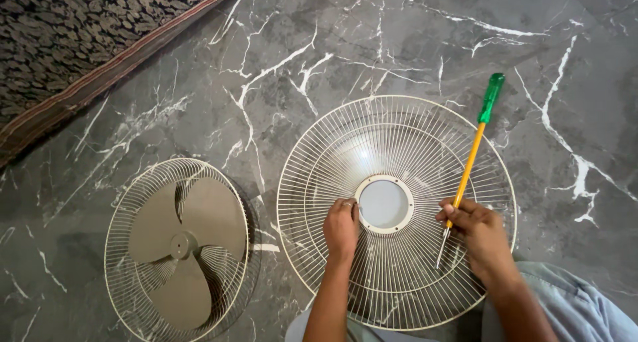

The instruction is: The person assembles an electric fan by attaching the fan blade to the front grille and securing it with a central nut. They use a screwdriver to tighten the nut and then place the rear grille over the assembly.

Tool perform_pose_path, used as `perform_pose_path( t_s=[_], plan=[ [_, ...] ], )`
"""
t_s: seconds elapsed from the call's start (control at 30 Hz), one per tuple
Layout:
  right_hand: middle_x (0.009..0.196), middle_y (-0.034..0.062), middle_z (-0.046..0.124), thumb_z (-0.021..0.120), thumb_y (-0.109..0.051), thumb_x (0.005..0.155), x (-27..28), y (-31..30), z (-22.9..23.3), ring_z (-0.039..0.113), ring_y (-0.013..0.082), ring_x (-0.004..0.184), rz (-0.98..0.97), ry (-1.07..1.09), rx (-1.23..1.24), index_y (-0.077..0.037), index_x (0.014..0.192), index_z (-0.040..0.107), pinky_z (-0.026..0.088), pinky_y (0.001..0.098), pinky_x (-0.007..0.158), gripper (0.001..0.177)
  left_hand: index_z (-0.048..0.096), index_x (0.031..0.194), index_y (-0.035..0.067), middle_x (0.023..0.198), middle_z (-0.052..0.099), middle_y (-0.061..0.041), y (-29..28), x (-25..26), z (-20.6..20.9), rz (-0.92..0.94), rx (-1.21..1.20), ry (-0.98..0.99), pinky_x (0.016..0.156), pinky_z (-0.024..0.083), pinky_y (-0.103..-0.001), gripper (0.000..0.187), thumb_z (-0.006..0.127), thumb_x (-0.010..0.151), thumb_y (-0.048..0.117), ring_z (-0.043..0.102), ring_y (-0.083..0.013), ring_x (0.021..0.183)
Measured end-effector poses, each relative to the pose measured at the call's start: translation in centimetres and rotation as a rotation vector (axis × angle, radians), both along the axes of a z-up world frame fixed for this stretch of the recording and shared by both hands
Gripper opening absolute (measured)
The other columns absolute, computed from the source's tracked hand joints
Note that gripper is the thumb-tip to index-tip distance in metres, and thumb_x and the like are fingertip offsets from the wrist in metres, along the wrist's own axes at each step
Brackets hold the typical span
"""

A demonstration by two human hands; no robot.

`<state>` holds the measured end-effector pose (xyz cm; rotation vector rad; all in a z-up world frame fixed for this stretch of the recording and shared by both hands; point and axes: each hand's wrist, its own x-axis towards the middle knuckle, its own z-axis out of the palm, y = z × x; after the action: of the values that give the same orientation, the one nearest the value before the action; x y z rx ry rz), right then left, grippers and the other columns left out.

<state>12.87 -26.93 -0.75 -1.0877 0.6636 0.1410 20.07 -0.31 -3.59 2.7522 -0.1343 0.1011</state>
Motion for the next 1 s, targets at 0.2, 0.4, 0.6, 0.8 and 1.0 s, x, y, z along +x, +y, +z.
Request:
perform_pose_path(
  t_s=[0.2, 0.4, 0.6, 0.8, 1.0],
  plan=[
    [0.089, 0.0120, 0.073, 0.065, -0.010, 0.094, 0.0, 0.3, 0.7, 0.063, 0.0168, 0.082, 0.006, 0.022, -0.025, 0.008, 0.114, 0.071, 0.049, 0.0284, 0.079, 0.028, 0.074, 0.097, 0.004, 0.102, 0.072, -0.014, -0.6, 1.1, -1.5, 0.052, 0.061, 0.043, 0.076, 0.057, -0.044, 0.017, 0.068, 0.093, 0.019, 0.072, -0.0349, 0.084],
    [0.087, 0.0122, 0.073, 0.066, -0.011, 0.094, 0.1, 0.3, 1.9, 0.062, 0.0172, 0.080, 0.010, 0.046, -0.043, 0.008, 0.114, 0.072, 0.049, 0.0294, 0.077, 0.028, 0.073, 0.095, 0.002, 0.102, 0.071, -0.015, -0.6, 1.6, -1.7, -0.014, 0.149, 0.052, 0.076, 0.058, -0.044, 0.017, 0.065, 0.094, 0.016, 0.072, -0.0348, 0.086],
    [0.085, 0.0120, 0.074, 0.067, -0.011, 0.092, 0.1, 0.4, 1.8, 0.063, 0.0168, 0.078, 0.008, 0.030, -0.039, 0.007, 0.110, 0.074, 0.049, 0.0289, 0.075, 0.026, 0.074, 0.104, 0.000, 0.111, 0.072, -0.019, -4.0, 1.9, -0.4, -0.193, 0.160, -0.203, 0.084, 0.058, -0.042, 0.021, 0.065, 0.092, 0.014, 0.071, -0.0336, 0.096],
    [0.085, 0.0117, 0.074, 0.069, -0.010, 0.091, 0.1, 0.3, 1.7, 0.066, 0.0166, 0.079, -0.010, 0.043, -0.029, 0.007, 0.108, 0.074, 0.050, 0.0283, 0.075, 0.024, 0.072, 0.110, -0.002, 0.110, 0.072, -0.015, -8.8, 2.4, 0.2, -0.301, 0.081, -0.016, 0.080, 0.057, -0.042, 0.021, 0.059, 0.096, 0.006, 0.070, -0.0319, 0.096],
    [0.084, 0.0131, 0.074, 0.069, -0.011, 0.090, 0.1, 0.3, 0.9, 0.067, 0.0190, 0.080, -0.020, 0.054, -0.005, 0.008, 0.106, 0.075, 0.051, 0.0298, 0.075, 0.025, 0.071, 0.102, -0.003, 0.109, 0.071, -0.017, -9.6, 3.1, -1.3, -0.310, 0.139, -0.031, 0.083, 0.057, -0.042, 0.017, 0.058, 0.095, 0.005, 0.071, -0.0332, 0.098]
  ],
)
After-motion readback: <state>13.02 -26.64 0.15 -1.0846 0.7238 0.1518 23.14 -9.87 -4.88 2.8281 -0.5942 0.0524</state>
